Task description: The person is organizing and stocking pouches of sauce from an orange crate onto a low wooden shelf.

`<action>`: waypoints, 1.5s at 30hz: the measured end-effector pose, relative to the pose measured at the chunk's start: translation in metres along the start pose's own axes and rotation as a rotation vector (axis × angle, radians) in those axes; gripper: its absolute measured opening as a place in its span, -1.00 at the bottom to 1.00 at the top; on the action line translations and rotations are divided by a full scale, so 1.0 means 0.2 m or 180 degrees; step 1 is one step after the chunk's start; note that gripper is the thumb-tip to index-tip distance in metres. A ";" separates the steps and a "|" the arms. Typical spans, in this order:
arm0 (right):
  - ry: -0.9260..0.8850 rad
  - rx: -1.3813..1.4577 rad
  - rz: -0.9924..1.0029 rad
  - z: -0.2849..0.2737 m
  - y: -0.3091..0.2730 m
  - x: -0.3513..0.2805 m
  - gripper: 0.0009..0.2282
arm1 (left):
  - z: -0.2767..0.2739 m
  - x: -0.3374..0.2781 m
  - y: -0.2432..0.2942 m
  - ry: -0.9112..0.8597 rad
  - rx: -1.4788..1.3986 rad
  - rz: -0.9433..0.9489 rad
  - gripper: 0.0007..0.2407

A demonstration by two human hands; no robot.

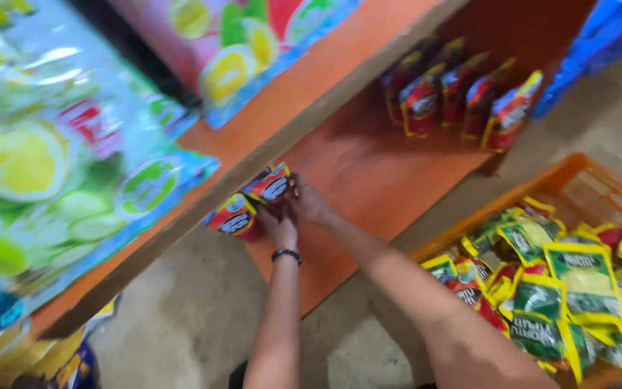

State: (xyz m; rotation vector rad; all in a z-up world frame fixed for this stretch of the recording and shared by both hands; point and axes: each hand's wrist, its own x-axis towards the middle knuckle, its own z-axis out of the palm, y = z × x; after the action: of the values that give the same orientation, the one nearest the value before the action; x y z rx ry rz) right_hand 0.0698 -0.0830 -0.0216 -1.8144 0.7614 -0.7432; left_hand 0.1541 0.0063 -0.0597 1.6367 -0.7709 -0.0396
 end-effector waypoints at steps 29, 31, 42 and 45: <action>0.1091 -0.0468 0.0022 -1.29 -0.04 -0.63 -0.77 | 0.83 -0.69 0.72 -0.1235 -0.0490 -0.0594 -0.66; 0.1162 -0.0576 0.0013 -1.34 -0.04 -0.66 -0.79 | 0.89 -0.72 0.74 -0.1336 -0.0521 -0.0660 -0.67; 0.1064 -0.0093 0.0060 -1.49 0.00 -0.69 -0.58 | 0.98 -0.74 0.97 -0.1465 -0.0351 -0.0096 -0.59; 0.1256 -0.0625 -0.0253 -1.44 0.21 -0.66 -0.55 | 1.05 -0.73 0.91 -0.1509 -0.0032 -0.0348 -0.60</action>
State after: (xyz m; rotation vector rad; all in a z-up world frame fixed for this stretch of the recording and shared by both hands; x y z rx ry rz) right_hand -0.2410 -0.1529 0.0116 -1.9049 1.0526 -1.1325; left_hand -0.1342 -0.1064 -0.0040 1.6787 -1.0332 -0.5236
